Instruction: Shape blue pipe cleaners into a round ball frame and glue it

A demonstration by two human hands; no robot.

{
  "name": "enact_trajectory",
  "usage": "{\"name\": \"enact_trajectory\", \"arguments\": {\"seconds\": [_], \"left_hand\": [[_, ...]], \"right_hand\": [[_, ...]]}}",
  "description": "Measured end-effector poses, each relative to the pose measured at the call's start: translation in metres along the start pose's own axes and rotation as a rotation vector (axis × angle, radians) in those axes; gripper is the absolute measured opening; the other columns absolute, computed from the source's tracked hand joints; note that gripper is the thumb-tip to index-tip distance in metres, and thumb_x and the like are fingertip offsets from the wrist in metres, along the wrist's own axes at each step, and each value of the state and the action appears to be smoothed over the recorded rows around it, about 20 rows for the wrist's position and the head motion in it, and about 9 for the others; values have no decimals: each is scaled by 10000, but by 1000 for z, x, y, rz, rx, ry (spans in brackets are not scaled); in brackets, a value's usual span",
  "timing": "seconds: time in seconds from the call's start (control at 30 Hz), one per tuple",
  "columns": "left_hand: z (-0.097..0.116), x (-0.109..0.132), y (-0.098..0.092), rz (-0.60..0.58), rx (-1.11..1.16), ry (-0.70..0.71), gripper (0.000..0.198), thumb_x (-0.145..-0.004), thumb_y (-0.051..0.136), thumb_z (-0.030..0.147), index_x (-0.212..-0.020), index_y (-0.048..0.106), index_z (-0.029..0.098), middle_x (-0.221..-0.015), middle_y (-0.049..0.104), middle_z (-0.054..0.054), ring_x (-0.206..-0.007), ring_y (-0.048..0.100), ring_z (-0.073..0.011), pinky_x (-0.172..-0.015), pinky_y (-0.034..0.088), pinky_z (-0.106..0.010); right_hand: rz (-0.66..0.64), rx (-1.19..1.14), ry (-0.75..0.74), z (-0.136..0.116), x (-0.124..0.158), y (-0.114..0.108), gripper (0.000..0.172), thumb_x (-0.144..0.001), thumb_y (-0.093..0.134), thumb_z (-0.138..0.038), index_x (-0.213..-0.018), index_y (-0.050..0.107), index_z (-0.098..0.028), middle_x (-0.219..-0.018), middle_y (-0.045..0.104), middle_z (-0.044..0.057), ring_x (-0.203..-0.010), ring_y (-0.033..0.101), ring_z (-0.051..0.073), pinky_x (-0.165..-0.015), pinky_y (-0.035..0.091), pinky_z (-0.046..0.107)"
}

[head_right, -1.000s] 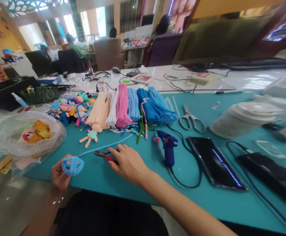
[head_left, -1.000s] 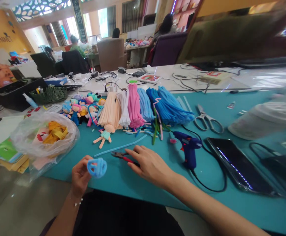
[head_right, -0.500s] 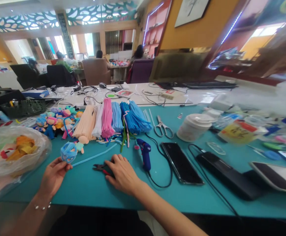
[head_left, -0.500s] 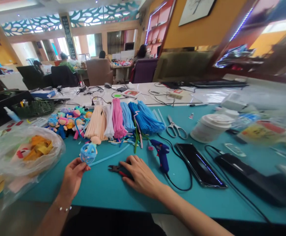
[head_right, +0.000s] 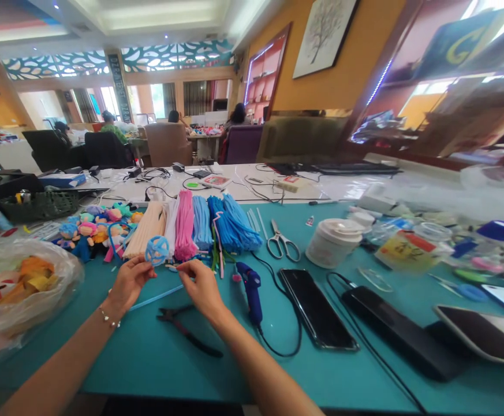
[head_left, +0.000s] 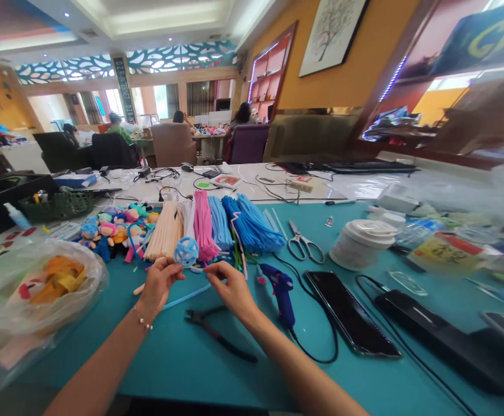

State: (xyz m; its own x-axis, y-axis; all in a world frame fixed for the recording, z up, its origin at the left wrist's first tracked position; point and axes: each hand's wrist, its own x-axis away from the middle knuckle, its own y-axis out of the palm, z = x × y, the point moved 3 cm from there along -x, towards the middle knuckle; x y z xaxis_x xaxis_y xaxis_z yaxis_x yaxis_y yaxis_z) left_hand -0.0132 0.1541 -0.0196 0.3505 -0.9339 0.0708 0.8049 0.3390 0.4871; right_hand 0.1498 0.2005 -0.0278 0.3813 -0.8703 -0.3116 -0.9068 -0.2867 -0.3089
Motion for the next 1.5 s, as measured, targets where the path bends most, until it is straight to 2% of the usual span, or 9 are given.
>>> {"name": "enact_trajectory", "arguments": {"seconds": [0.17, 0.33, 0.43, 0.63, 0.77, 0.93, 1.2, 1.5], "left_hand": [[-21, -7, -6, -1, 0, -28, 185, -443, 754, 183, -524, 595, 137, -471, 545, 44, -452, 511, -76, -507, 443, -210], [-32, 1, -9, -43, -8, -120, 165, -468, 752, 173, -549, 618, 123, -502, 569, 20, -472, 515, -86, -520, 442, -229], [-35, 7, -6, -75, -14, -198, 182, -467, 775, 174, -542, 617, 126, -488, 563, 21, -472, 506, -82, -522, 428, -223], [-44, 13, -3, -61, -5, -295, 262, -437, 847, 215, -546, 628, 123, -497, 577, 18, -454, 495, -72, -495, 414, -212], [-48, 16, -3, -45, 48, -365, 316, -414, 874, 234, -586, 636, 118, -522, 597, 12, -451, 497, -69, -489, 429, -215], [-52, 17, -5, -47, 90, -406, 292, -469, 854, 218, -612, 618, 124, -521, 589, 18, -431, 493, -68, -475, 443, -223], [-52, 17, -4, -32, 107, -434, 263, -465, 834, 195, -590, 611, 133, -491, 573, 28, -429, 485, -73, -472, 440, -224], [-54, 19, -4, 31, 126, -386, 252, -442, 806, 154, -568, 588, 138, -473, 549, 40, -424, 462, -68, -482, 418, -231]], "right_hand": [[-26, -149, 63, 9, -18, 8, 152, -726, 545, -268, -815, 625, -173, -662, 556, -17, -619, 515, 138, -598, 401, 264], [-206, -478, 212, 10, -6, 18, 221, -631, 697, -343, -732, 583, -182, -618, 541, -45, -563, 485, 106, -566, 396, 241], [-219, -564, 316, 12, 3, 23, 289, -609, 740, -408, -668, 583, -172, -566, 536, -49, -500, 451, 89, -542, 381, 242], [-98, -592, 386, 15, 10, 22, 364, -640, 722, -464, -544, 530, -171, -503, 499, -49, -453, 428, 77, -516, 352, 240], [-74, -581, 388, 12, 11, 19, 362, -631, 731, -451, -529, 523, -172, -505, 492, -44, -467, 422, 82, -504, 349, 237], [-70, -535, 375, 10, 12, 20, 323, -631, 732, -435, -568, 561, -168, -531, 514, -41, -480, 419, 85, -506, 357, 241], [-98, -503, 386, 9, 13, 21, 315, -645, 714, -436, -577, 560, -170, -538, 520, -41, -490, 437, 93, -517, 370, 245], [-89, -552, 404, 9, 15, 23, 290, -623, 723, -406, -587, 572, -161, -559, 533, -41, -485, 434, 83, -505, 371, 233]]}}
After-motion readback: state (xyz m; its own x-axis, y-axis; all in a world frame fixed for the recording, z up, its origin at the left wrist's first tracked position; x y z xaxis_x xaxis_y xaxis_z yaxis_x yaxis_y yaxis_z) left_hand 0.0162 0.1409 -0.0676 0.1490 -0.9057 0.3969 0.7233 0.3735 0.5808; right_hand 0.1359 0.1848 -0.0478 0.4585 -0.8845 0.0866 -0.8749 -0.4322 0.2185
